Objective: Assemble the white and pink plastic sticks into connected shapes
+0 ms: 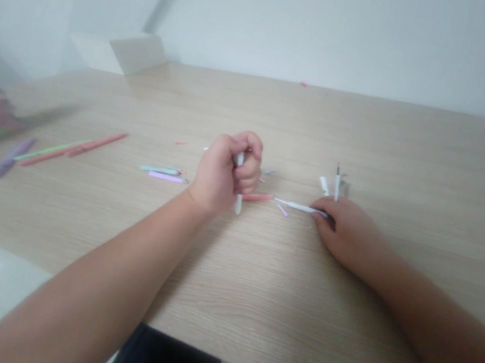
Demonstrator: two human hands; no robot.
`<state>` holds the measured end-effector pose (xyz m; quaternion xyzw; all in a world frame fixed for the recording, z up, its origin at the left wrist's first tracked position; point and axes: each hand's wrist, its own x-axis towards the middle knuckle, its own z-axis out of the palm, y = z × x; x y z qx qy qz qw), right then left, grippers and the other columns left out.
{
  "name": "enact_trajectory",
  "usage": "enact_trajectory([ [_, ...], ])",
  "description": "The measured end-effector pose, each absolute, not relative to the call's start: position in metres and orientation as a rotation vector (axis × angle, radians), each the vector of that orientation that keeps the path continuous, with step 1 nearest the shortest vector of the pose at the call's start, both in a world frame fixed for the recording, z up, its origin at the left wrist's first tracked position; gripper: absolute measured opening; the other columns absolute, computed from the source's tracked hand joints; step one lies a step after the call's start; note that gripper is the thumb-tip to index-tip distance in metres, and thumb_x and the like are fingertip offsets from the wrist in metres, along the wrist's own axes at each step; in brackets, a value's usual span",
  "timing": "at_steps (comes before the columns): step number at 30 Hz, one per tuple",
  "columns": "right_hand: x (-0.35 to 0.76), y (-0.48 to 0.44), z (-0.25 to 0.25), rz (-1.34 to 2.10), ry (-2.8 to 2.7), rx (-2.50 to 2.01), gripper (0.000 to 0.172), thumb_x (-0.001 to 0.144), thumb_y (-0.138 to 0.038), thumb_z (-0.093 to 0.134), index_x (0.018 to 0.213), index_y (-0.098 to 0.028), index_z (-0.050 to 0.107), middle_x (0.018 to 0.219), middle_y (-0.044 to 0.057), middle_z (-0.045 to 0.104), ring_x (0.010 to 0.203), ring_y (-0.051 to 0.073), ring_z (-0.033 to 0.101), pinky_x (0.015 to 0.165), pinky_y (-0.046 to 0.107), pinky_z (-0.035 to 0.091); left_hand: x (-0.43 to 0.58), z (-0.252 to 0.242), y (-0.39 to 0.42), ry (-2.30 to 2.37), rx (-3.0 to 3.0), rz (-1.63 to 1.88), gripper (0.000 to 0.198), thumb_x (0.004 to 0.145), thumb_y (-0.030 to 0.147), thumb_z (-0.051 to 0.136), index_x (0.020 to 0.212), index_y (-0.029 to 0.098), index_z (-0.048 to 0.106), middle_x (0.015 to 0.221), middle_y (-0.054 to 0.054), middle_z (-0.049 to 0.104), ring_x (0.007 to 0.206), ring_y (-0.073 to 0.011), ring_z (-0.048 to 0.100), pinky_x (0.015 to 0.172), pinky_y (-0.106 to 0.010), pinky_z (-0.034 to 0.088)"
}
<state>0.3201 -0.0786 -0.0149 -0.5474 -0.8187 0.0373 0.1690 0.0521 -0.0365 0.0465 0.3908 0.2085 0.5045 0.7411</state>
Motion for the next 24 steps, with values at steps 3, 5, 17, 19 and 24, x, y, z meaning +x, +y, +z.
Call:
enact_trajectory([
  [3, 0.3211, -0.0781, -0.0161, 0.109, -2.332, -1.548, 0.021, 0.101, -0.024, 0.051, 0.099, -0.019, 0.072, 0.100, 0.011, 0.074, 0.092, 0.027, 0.066, 0.084, 0.041, 0.050, 0.0535, 0.0443, -0.0366, 0.478, 0.898, 1.108, 0.027, 0.093, 0.040, 0.053, 0.075, 0.021, 0.047, 0.047, 0.010, 0.023, 0.035, -0.0062, 0.017, 0.039, -0.017, 0.017],
  [5, 0.3217, -0.0776, -0.0168, 0.113, -2.335, -1.538, 0.021, 0.101, -0.024, 0.051, 0.099, -0.019, 0.072, 0.100, 0.011, 0.074, 0.093, 0.027, 0.066, 0.084, 0.041, 0.050, 0.0538, 0.0424, -0.0358, 0.480, 0.938, 1.110, 0.025, 0.093, 0.038, 0.053, 0.075, 0.021, 0.048, 0.047, 0.010, 0.025, 0.035, -0.0062, 0.018, 0.039, -0.016, 0.017],
  [17, 0.3192, -0.0793, -0.0129, 0.130, -2.335, -1.542, 0.025, 0.102, -0.027, 0.049, 0.100, -0.018, 0.072, 0.101, 0.013, 0.074, 0.097, 0.029, 0.068, 0.089, 0.045, 0.053, 0.0509, 0.0464, -0.0360, 0.526, 0.861, 1.105, 0.030, 0.096, 0.042, 0.053, 0.074, 0.021, 0.048, 0.046, 0.009, 0.024, 0.035, -0.0060, 0.019, 0.039, -0.016, 0.017],
  [19, 0.3192, -0.0796, -0.0146, 0.122, -2.318, -1.549, 0.025, 0.102, -0.028, 0.050, 0.104, -0.018, 0.073, 0.102, 0.013, 0.075, 0.099, 0.030, 0.069, 0.090, 0.046, 0.054, 0.0502, 0.0476, -0.0362, 0.545, 0.841, 1.111, 0.032, 0.096, 0.043, 0.053, 0.074, 0.021, 0.048, 0.046, 0.009, 0.024, 0.035, -0.0058, 0.019, 0.039, -0.017, 0.017],
  [24, 0.3161, -0.0844, -0.0151, 0.014, -2.141, -1.610, 0.033, 0.097, -0.032, 0.059, 0.125, -0.016, 0.067, 0.116, 0.017, 0.075, 0.106, 0.034, 0.071, 0.093, 0.050, 0.056, 0.0506, 0.0472, -0.0370, 0.545, 0.831, 1.118, 0.034, 0.098, 0.043, 0.052, 0.073, 0.020, 0.048, 0.047, 0.009, 0.024, 0.035, -0.0053, 0.019, 0.039, -0.017, 0.017],
])
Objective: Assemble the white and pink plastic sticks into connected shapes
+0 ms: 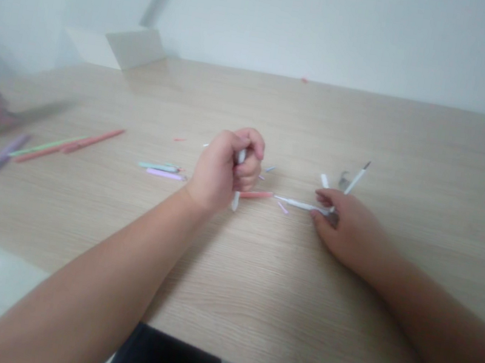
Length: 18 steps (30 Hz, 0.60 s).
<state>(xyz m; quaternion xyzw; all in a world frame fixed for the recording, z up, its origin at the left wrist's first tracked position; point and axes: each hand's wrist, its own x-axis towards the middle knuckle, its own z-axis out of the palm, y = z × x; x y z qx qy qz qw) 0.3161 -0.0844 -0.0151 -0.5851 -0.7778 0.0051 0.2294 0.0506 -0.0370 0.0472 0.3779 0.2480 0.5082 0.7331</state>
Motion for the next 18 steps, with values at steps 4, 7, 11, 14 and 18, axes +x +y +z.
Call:
enact_trajectory([
  [4, 0.310, -0.097, -0.006, 0.097, -2.115, -1.437, 0.034, 0.103, -0.029, 0.052, 0.134, -0.020, 0.059, 0.118, 0.014, 0.077, 0.109, 0.030, 0.072, 0.095, 0.046, 0.056, 0.050, 0.047, -0.035, 0.554, 0.795, 1.122, 0.033, 0.097, 0.042, 0.053, 0.073, 0.020, 0.048, 0.048, 0.009, 0.025, 0.035, -0.0053, 0.021, 0.038, -0.017, 0.018],
  [7, 0.303, -0.111, 0.003, 0.182, -2.212, -1.245, 0.029, 0.103, -0.026, 0.051, 0.132, -0.023, 0.058, 0.111, 0.009, 0.079, 0.099, 0.025, 0.075, 0.086, 0.038, 0.056, 0.052, 0.047, -0.035, 0.569, 0.829, 1.112, 0.032, 0.094, 0.042, 0.056, 0.072, 0.020, 0.049, 0.049, 0.009, 0.026, 0.036, -0.0052, 0.021, 0.038, -0.017, 0.017],
  [11, 0.293, -0.128, 0.017, 0.175, -2.399, -1.026, 0.011, 0.097, -0.022, 0.056, 0.105, -0.024, 0.063, 0.084, 0.003, 0.075, 0.073, 0.019, 0.070, 0.068, 0.032, 0.051, 0.057, 0.045, -0.038, 0.597, 0.995, 1.090, 0.024, 0.086, 0.039, 0.065, 0.076, 0.019, 0.055, 0.058, 0.008, 0.038, 0.039, -0.0032, 0.023, 0.038, -0.016, 0.019],
  [14, 0.288, -0.135, 0.024, 0.239, -2.494, -0.900, 0.016, 0.091, -0.013, 0.052, 0.098, -0.024, 0.061, 0.070, -0.001, 0.067, 0.061, 0.016, 0.063, 0.062, 0.030, 0.046, 0.060, 0.041, -0.041, 0.670, 1.154, 1.025, 0.020, 0.081, 0.036, 0.072, 0.084, 0.019, 0.063, 0.068, 0.005, 0.049, 0.043, -0.0022, 0.029, 0.040, -0.016, 0.022],
  [18, 0.287, -0.137, 0.025, 0.373, -2.558, -0.803, 0.020, 0.087, -0.009, 0.050, 0.095, -0.024, 0.060, 0.072, -0.001, 0.066, 0.063, 0.016, 0.061, 0.063, 0.030, 0.045, 0.063, 0.032, -0.044, 0.780, 1.335, 0.869, 0.023, 0.082, 0.038, 0.074, 0.092, 0.018, 0.070, 0.071, 0.002, 0.056, 0.047, -0.0042, 0.036, 0.042, -0.018, 0.025],
])
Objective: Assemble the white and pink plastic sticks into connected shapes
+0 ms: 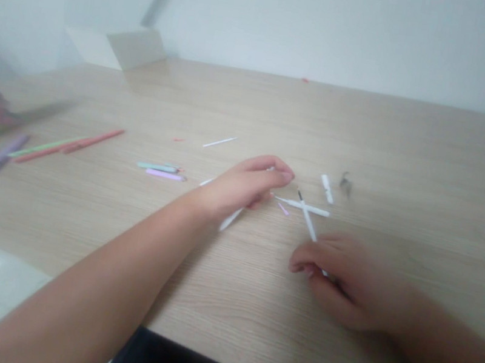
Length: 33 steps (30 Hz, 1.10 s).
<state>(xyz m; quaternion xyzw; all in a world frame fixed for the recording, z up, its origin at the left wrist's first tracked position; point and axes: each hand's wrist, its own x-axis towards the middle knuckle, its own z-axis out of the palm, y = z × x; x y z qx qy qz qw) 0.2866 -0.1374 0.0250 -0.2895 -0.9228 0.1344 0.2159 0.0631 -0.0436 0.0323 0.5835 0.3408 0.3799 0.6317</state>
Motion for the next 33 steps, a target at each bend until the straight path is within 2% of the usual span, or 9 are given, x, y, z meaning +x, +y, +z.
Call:
enact_trajectory([
  [4, 0.286, -0.137, 0.022, 0.523, -2.555, -0.800, 0.021, 0.086, -0.008, 0.050, 0.095, -0.024, 0.061, 0.077, 0.000, 0.072, 0.068, 0.017, 0.065, 0.067, 0.030, 0.049, 0.064, 0.027, -0.041, 0.747, 1.384, 0.741, 0.024, 0.084, 0.040, 0.069, 0.090, 0.017, 0.072, 0.083, -0.004, 0.067, 0.048, -0.0050, 0.037, 0.041, -0.020, 0.024],
  [7, 0.285, -0.137, 0.022, 0.597, -2.508, -0.822, 0.022, 0.085, -0.007, 0.050, 0.093, -0.023, 0.063, 0.080, 0.001, 0.075, 0.071, 0.017, 0.069, 0.069, 0.030, 0.051, 0.063, 0.025, -0.040, 0.713, 1.388, 0.683, 0.019, 0.082, 0.033, 0.067, 0.089, 0.017, 0.072, 0.082, -0.004, 0.069, 0.047, -0.0055, 0.036, 0.041, -0.020, 0.024],
  [10, 0.286, -0.136, 0.022, 0.656, -2.472, -0.836, 0.021, 0.086, -0.007, 0.051, 0.092, -0.022, 0.065, 0.081, 0.001, 0.076, 0.071, 0.017, 0.070, 0.068, 0.030, 0.053, 0.063, 0.024, -0.039, 0.777, 1.450, 0.671, 0.015, 0.078, 0.026, 0.069, 0.090, 0.018, 0.072, 0.075, -0.002, 0.065, 0.047, -0.0060, 0.036, 0.041, -0.020, 0.025],
  [14, 0.288, -0.135, 0.017, 0.721, -2.419, -0.883, 0.020, 0.087, -0.008, 0.056, 0.094, -0.024, 0.065, 0.081, 0.000, 0.076, 0.071, 0.016, 0.071, 0.068, 0.029, 0.055, 0.061, 0.023, -0.038, 0.858, 1.587, 0.657, 0.016, 0.083, 0.030, 0.069, 0.094, 0.019, 0.074, 0.064, 0.002, 0.057, 0.046, -0.0073, 0.037, 0.041, -0.020, 0.025],
  [16, 0.288, -0.135, 0.012, 0.770, -2.322, -0.904, 0.020, 0.090, -0.011, 0.058, 0.103, -0.025, 0.065, 0.082, -0.001, 0.075, 0.072, 0.016, 0.072, 0.069, 0.029, 0.057, 0.059, 0.023, -0.038, 0.849, 1.620, 0.645, 0.019, 0.085, 0.033, 0.070, 0.097, 0.019, 0.074, 0.066, 0.001, 0.060, 0.047, -0.0074, 0.038, 0.042, -0.020, 0.025],
  [21, 0.284, -0.131, 0.003, 0.901, -1.863, -0.919, 0.039, 0.100, -0.023, 0.064, 0.136, -0.033, 0.056, 0.086, -0.002, 0.076, 0.075, 0.017, 0.074, 0.070, 0.031, 0.062, 0.057, 0.026, -0.038, 0.773, 1.705, 0.626, 0.022, 0.088, 0.038, 0.071, 0.094, 0.018, 0.076, 0.074, -0.001, 0.068, 0.052, -0.0076, 0.043, 0.049, -0.021, 0.030],
  [25, 0.283, -0.126, 0.001, 0.860, -1.670, -0.993, 0.019, 0.102, -0.032, 0.065, 0.120, -0.030, 0.069, 0.087, 0.001, 0.077, 0.071, 0.015, 0.073, 0.063, 0.028, 0.062, 0.059, 0.026, -0.041, 0.726, 1.741, 0.574, 0.022, 0.087, 0.040, 0.071, 0.091, 0.019, 0.078, 0.082, -0.003, 0.072, 0.058, -0.0093, 0.050, 0.054, -0.022, 0.034],
  [29, 0.282, -0.123, 0.000, 0.790, -1.660, -1.064, 0.021, 0.103, -0.041, 0.062, 0.108, -0.025, 0.076, 0.086, 0.004, 0.076, 0.072, 0.016, 0.070, 0.060, 0.029, 0.060, 0.063, 0.025, -0.043, 0.755, 1.661, 0.577, 0.029, 0.087, 0.046, 0.071, 0.086, 0.017, 0.076, 0.082, -0.004, 0.072, 0.055, -0.0081, 0.046, 0.050, -0.022, 0.032],
  [33, 0.280, -0.127, 0.003, 0.806, -1.657, -1.080, 0.017, 0.102, -0.039, 0.063, 0.101, -0.026, 0.074, 0.082, 0.002, 0.074, 0.070, 0.016, 0.069, 0.062, 0.029, 0.060, 0.069, 0.025, -0.039, 0.802, 1.300, 0.862, 0.028, 0.092, 0.047, 0.063, 0.091, 0.019, 0.066, 0.068, 0.000, 0.062, 0.046, -0.0071, 0.039, 0.042, -0.019, 0.027],
])
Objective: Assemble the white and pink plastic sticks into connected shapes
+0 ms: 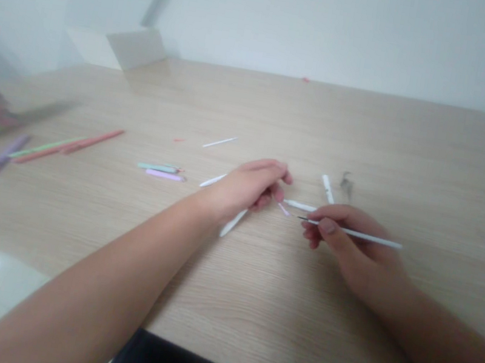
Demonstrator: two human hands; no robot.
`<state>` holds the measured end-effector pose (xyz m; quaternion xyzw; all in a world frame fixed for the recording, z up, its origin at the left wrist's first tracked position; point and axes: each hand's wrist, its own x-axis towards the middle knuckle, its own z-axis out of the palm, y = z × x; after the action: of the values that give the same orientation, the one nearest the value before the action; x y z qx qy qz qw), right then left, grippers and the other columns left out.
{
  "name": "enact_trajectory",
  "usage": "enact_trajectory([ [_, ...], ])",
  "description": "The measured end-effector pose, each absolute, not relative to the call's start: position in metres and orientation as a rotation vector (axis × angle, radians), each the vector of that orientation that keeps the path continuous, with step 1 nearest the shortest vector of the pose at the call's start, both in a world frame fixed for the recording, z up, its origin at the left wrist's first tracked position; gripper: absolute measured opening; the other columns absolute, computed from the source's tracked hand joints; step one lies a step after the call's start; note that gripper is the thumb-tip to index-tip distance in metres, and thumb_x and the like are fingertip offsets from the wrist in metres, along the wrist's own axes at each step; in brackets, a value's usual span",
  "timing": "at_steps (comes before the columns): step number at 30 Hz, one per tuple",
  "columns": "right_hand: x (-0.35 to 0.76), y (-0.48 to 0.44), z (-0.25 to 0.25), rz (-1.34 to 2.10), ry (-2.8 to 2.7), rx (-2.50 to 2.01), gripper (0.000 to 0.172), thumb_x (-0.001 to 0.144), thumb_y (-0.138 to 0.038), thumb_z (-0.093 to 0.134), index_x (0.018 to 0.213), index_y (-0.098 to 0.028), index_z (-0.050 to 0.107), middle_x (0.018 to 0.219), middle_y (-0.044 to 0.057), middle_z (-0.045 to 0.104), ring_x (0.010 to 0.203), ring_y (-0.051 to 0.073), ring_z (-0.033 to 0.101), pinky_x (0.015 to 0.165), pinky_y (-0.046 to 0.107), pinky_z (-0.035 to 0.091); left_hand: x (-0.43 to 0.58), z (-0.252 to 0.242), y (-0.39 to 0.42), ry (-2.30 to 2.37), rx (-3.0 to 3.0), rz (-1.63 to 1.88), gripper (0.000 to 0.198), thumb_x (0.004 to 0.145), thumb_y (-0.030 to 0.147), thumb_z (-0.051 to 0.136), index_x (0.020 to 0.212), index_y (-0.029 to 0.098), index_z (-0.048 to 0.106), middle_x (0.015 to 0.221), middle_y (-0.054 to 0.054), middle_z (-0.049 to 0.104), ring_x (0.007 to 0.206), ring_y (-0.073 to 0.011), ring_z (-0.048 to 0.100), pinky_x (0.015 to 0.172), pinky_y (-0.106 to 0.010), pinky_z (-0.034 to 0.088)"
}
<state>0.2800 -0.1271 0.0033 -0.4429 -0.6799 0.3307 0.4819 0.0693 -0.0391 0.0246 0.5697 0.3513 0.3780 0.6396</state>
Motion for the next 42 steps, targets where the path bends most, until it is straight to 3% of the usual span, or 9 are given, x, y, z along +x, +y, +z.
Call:
enact_trajectory([
  [3, 0.278, -0.130, 0.008, 0.773, -1.786, -1.092, 0.013, 0.101, -0.034, 0.064, 0.100, -0.025, 0.073, 0.082, 0.002, 0.075, 0.071, 0.016, 0.070, 0.063, 0.028, 0.059, 0.073, 0.025, -0.033, 0.848, 1.069, 1.039, 0.015, 0.094, 0.035, 0.058, 0.092, 0.021, 0.055, 0.062, 0.006, 0.052, 0.045, -0.0074, 0.042, 0.046, -0.017, 0.040],
  [8, 0.277, -0.129, 0.013, 0.716, -2.121, -1.099, 0.012, 0.099, -0.026, 0.062, 0.094, -0.024, 0.073, 0.083, 0.001, 0.074, 0.074, 0.016, 0.068, 0.068, 0.029, 0.055, 0.076, 0.012, -0.023, 0.997, 0.964, 1.058, 0.013, 0.100, 0.029, 0.051, 0.091, 0.021, 0.044, 0.073, 0.003, 0.056, 0.057, -0.0104, 0.058, 0.064, -0.027, 0.056],
  [11, 0.277, -0.128, 0.011, 0.715, -2.156, -1.101, 0.013, 0.100, -0.027, 0.061, 0.095, -0.024, 0.073, 0.084, 0.000, 0.074, 0.076, 0.016, 0.068, 0.069, 0.029, 0.053, 0.074, 0.004, -0.023, 1.153, 1.233, 0.915, 0.013, 0.101, 0.031, 0.052, 0.097, 0.022, 0.044, 0.079, 0.000, 0.063, 0.072, -0.0153, 0.069, 0.072, -0.030, 0.055],
  [16, 0.280, -0.126, 0.007, 0.676, -2.080, -1.150, 0.013, 0.100, -0.030, 0.061, 0.094, -0.025, 0.072, 0.081, 0.000, 0.072, 0.072, 0.016, 0.066, 0.065, 0.029, 0.051, 0.066, 0.004, -0.032, 1.306, 1.979, 0.644, 0.025, 0.098, 0.045, 0.057, 0.106, 0.023, 0.048, 0.091, -0.004, 0.071, 0.081, -0.0200, 0.065, 0.079, -0.036, 0.051],
  [20, 0.279, -0.126, 0.007, 0.721, -1.947, -1.217, 0.012, 0.100, -0.032, 0.063, 0.094, -0.026, 0.071, 0.077, 0.000, 0.071, 0.067, 0.017, 0.064, 0.059, 0.030, 0.050, 0.060, 0.006, -0.033, 1.286, 2.277, 0.585, 0.024, 0.096, 0.040, 0.056, 0.107, 0.020, 0.060, 0.106, -0.010, 0.071, 0.095, -0.0242, 0.066, 0.086, -0.039, 0.052],
  [25, 0.278, -0.124, 0.004, 0.804, -1.748, -1.241, 0.013, 0.098, -0.035, 0.066, 0.090, -0.026, 0.070, 0.079, 0.002, 0.072, 0.067, 0.018, 0.065, 0.057, 0.030, 0.051, 0.052, 0.020, -0.036, 0.899, 2.551, 0.583, 0.028, 0.088, 0.021, 0.057, 0.113, 0.021, 0.070, 0.120, -0.007, 0.071, 0.118, -0.0247, 0.063, 0.110, -0.041, 0.045],
  [30, 0.278, -0.119, 0.003, 0.847, -1.588, -1.239, 0.019, 0.098, -0.038, 0.068, 0.086, -0.024, 0.068, 0.074, 0.001, 0.070, 0.063, 0.015, 0.064, 0.057, 0.029, 0.052, 0.049, 0.028, -0.043, 0.552, 2.515, 0.294, 0.029, 0.083, 0.019, 0.069, 0.110, 0.024, 0.076, 0.117, -0.005, 0.073, 0.112, -0.0209, 0.067, 0.107, -0.035, 0.047],
  [38, 0.279, -0.118, 0.003, 0.973, -1.506, -1.330, 0.047, 0.098, -0.065, 0.057, 0.077, -0.024, 0.063, 0.061, 0.000, 0.064, 0.049, 0.014, 0.056, 0.046, 0.028, 0.043, 0.048, 0.025, -0.039, 0.605, 2.532, 0.112, 0.013, 0.085, 0.034, 0.077, 0.094, 0.025, 0.079, 0.097, -0.002, 0.075, 0.100, -0.0204, 0.067, 0.096, -0.035, 0.046],
  [42, 0.281, -0.122, 0.003, 0.957, -1.750, -1.419, 0.047, 0.100, -0.062, 0.054, 0.073, -0.024, 0.061, 0.059, 0.001, 0.063, 0.049, 0.015, 0.055, 0.045, 0.029, 0.039, 0.048, 0.029, -0.041, 0.724, 2.449, -0.002, 0.016, 0.085, 0.035, 0.074, 0.095, 0.024, 0.077, 0.095, 0.000, 0.074, 0.089, -0.0171, 0.066, 0.082, -0.031, 0.047],
])
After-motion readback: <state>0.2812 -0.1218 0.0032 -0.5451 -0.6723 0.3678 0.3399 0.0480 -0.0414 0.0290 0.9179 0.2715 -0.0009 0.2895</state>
